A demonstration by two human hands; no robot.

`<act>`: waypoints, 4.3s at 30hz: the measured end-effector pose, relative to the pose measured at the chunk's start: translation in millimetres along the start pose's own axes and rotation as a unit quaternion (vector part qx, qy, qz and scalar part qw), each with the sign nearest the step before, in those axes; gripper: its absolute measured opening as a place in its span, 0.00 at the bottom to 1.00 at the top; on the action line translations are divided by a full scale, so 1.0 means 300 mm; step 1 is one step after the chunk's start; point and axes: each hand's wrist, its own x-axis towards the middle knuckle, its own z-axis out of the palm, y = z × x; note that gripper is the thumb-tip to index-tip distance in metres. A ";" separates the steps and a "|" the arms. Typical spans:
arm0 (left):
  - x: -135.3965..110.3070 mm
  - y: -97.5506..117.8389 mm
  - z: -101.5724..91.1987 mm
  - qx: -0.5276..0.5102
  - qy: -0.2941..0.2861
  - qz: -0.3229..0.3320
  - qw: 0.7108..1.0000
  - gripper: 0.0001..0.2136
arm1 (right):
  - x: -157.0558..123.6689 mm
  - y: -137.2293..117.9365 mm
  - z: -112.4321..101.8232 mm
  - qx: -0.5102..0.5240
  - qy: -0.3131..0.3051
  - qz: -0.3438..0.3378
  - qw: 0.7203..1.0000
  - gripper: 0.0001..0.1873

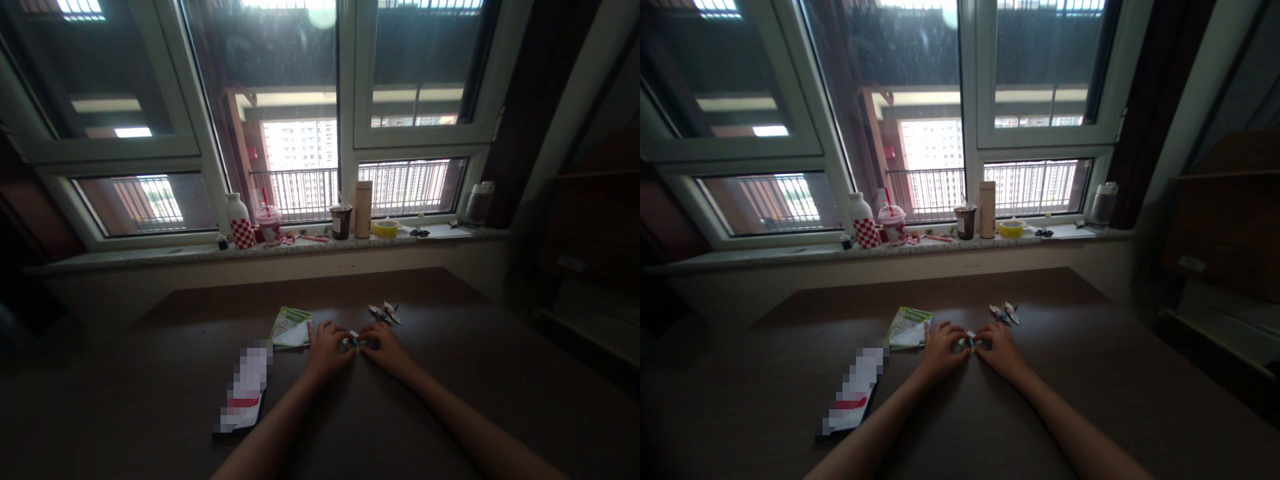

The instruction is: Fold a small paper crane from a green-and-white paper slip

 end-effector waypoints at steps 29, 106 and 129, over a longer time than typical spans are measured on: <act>-0.009 0.030 0.001 0.116 0.019 -0.012 0.993 0.15 | 0.005 -0.008 -0.011 0.008 0.003 0.015 1.000 0.07; -0.021 0.032 0.000 0.179 -0.021 -0.072 0.981 0.23 | -0.031 -0.050 -0.025 -0.171 -0.027 -0.097 0.980 0.16; -0.046 0.047 -0.052 0.239 0.023 0.041 0.970 0.20 | -0.037 -0.108 -0.045 -0.207 -0.036 -0.049 0.977 0.15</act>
